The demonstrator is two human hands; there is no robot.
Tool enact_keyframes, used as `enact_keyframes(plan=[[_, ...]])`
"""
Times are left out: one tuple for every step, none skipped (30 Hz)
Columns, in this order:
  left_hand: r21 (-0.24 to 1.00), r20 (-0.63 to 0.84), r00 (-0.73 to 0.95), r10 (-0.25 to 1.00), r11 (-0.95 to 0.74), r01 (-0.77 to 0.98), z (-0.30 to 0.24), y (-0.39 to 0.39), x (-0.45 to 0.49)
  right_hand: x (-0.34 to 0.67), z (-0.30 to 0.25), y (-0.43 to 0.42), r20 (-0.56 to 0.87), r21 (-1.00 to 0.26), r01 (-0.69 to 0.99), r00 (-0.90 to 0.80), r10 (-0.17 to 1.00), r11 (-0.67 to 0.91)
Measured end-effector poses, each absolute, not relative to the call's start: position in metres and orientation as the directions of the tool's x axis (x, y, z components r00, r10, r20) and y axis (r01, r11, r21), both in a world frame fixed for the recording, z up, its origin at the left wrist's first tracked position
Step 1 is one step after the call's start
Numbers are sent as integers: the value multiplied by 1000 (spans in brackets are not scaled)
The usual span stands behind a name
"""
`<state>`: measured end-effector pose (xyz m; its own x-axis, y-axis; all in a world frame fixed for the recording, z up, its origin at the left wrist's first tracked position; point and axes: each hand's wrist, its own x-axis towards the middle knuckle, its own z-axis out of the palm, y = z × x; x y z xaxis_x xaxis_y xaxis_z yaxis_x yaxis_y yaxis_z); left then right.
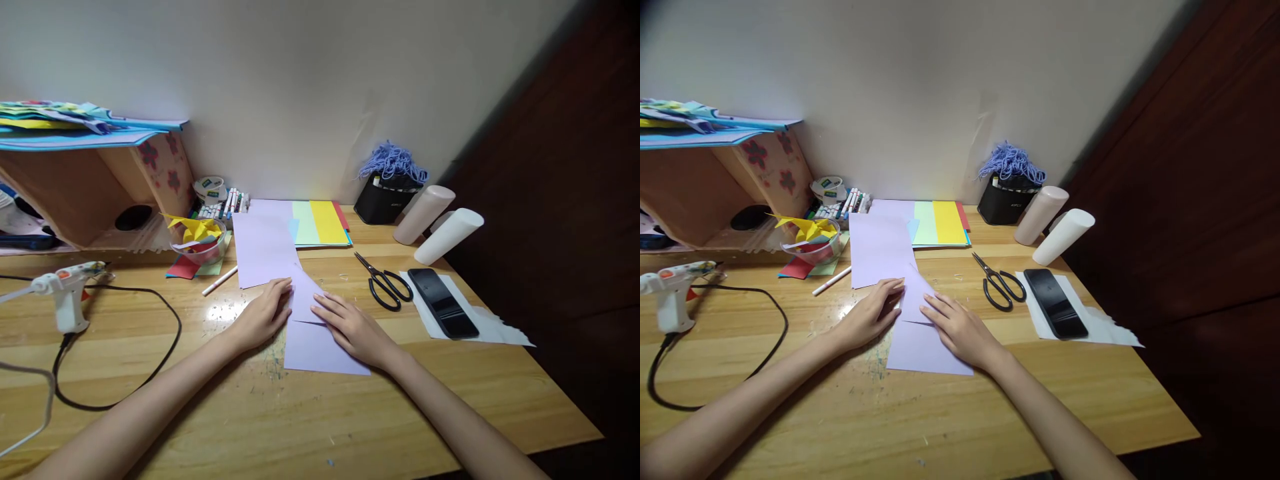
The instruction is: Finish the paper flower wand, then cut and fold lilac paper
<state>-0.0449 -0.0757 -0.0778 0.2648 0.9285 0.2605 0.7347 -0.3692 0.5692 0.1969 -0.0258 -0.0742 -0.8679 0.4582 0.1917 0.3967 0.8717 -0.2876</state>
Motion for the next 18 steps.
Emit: enact_keyframes(plan=[[584, 265, 250, 931, -361, 727, -78, -76, -45, 197, -75, -26, 183, -274, 396, -873, 452, 877], [595, 265, 244, 933, -358, 720, -78, -75, -45, 197, -75, -27, 175, -263, 394, -878, 445, 881], [602, 265, 245, 933, -358, 713, -78, -75, -45, 197, -76, -28, 169, -253, 393, -882, 440, 884], [607, 264, 249, 932, -361, 708, -78, -75, -45, 196, -76, -29, 166, -244, 390, -885, 435, 888], [611, 265, 253, 931, -364, 702, -78, -75, -45, 195, -76, -30, 169, -238, 388, -886, 431, 890], [614, 267, 256, 929, -368, 698, -78, -75, -45, 194, -76, -31, 174, -234, 388, -885, 431, 891], [617, 269, 256, 928, -370, 695, -78, -75, -45, 193, -75, -32, 181, -231, 392, -882, 435, 890], [619, 272, 255, 928, -371, 692, -78, -75, -45, 191, -75, -33, 189, -231, 398, -877, 442, 888], [621, 275, 252, 928, -372, 691, -78, -75, -45, 189, -74, -34, 196, -232, 404, -871, 450, 885], [621, 275, 251, 928, -371, 690, -78, -75, -45, 187, -73, -35, 201, -236, 410, -866, 457, 881], [621, 274, 251, 928, -370, 691, -78, -75, -45, 186, -73, -35, 202, -240, 415, -863, 463, 878], [617, 272, 250, 929, -368, 695, -78, -75, -45, 185, -72, -35, 201, -244, 418, -861, 467, 875], [611, 269, 248, 931, -364, 703, -78, -75, -45, 184, -72, -36, 200, -249, 419, -860, 470, 873], [601, 267, 246, 932, -360, 713, -78, -75, -44, 184, -72, -36, 196, -256, 421, -859, 473, 870], [588, 263, 245, 933, -356, 726, -78, -75, -44, 184, -72, -36, 194, -263, 422, -858, 476, 867], [572, 258, 247, 934, -353, 740, -78, -75, -44, 184, -72, -36, 194, -270, 424, -855, 480, 865], [552, 255, 252, 934, -354, 755, -78, -75, -44, 184, -73, -35, 195, -277, 424, -854, 483, 862], [529, 256, 259, 931, -359, 769, -78, -75, -44, 185, -73, -35, 194, -283, 425, -852, 486, 860]])
